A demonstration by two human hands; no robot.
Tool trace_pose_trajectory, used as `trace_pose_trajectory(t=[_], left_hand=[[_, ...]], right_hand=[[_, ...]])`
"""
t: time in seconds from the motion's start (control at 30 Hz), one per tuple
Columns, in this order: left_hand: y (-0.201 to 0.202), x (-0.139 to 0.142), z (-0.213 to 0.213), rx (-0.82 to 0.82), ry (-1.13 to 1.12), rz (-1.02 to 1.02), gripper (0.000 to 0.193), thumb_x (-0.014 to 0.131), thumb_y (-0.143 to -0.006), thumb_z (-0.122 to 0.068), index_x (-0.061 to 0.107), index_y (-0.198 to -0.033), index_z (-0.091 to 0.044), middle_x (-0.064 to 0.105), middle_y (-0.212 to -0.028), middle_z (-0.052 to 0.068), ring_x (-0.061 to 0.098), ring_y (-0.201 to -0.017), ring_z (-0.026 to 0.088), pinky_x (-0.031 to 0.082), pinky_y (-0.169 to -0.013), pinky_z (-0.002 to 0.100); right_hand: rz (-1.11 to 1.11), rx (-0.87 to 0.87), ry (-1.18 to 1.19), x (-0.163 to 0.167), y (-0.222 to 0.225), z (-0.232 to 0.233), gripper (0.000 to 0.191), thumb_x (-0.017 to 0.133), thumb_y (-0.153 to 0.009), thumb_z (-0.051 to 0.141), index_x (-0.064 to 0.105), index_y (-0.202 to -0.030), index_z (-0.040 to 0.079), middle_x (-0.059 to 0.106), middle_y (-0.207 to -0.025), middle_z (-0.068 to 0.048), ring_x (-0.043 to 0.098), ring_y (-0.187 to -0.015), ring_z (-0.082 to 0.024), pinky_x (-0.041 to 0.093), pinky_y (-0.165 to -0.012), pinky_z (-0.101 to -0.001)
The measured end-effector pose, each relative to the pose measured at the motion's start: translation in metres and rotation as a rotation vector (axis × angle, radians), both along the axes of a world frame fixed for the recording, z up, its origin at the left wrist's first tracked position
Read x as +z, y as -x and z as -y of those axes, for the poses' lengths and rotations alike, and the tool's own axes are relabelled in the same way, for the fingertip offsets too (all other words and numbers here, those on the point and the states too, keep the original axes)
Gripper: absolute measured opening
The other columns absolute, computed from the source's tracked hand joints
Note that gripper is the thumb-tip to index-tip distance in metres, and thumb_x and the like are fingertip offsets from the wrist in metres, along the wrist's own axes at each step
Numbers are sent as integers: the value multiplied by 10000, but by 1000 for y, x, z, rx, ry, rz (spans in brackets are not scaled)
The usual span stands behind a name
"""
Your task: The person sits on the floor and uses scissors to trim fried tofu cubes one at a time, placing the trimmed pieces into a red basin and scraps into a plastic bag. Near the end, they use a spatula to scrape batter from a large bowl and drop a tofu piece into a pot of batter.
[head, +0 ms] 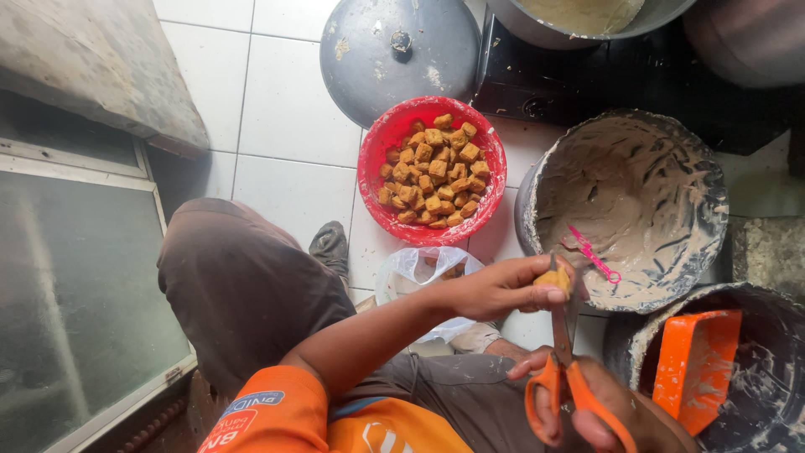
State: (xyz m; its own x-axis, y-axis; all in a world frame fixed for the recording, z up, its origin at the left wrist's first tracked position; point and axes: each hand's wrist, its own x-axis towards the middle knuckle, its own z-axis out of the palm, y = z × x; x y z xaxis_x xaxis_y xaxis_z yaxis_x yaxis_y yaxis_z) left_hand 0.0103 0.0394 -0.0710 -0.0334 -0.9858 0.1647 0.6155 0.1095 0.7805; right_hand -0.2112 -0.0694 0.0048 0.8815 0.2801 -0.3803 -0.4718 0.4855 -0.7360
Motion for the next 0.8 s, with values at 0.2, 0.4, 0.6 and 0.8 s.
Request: trace_pose_trajectory(t=[0.2,0.4,0.6,0.8], left_hand=[[-12,-81,28,484,-347,-335,277,594,-1050,-294,584,-1182,-51,571,-974,25,527,-825,107,463,-701,239],[-34,-90,31,614,-600,-761,592,648,-859,-9,442,-1398,-139,549,-1272,72,595,-1066,168,545,-933,272],[-22,-17,21,430,-461,-624,689,718,-914,-174,403,-1525,-124,563,-1359,79,583,-1212,185,520,-1043,418],[-14,33,4,409,-227,-740,657,723,-970,-225,381,-1522,-118,588,-1340,65,610,-1193,175,490,-1099,389]], right_hand=[[-207,-440,110,-20,8,14,425,723,-874,232,548,-1101,-81,571,-638,-56,591,-504,-208,494,-450,-357],[-180,-429,61,-17,8,15,428,727,-884,218,549,-1128,-86,554,-611,-33,578,-502,-199,481,-453,-342],[-145,-97,57,-9,-3,-1,846,822,-799,486,489,-1317,-94,593,-721,-67,593,-670,-206,462,-585,-326],[-7,147,28,-12,-15,-4,1229,784,-651,778,359,-1450,-53,654,-857,-101,646,-825,-230,525,-738,-348]])
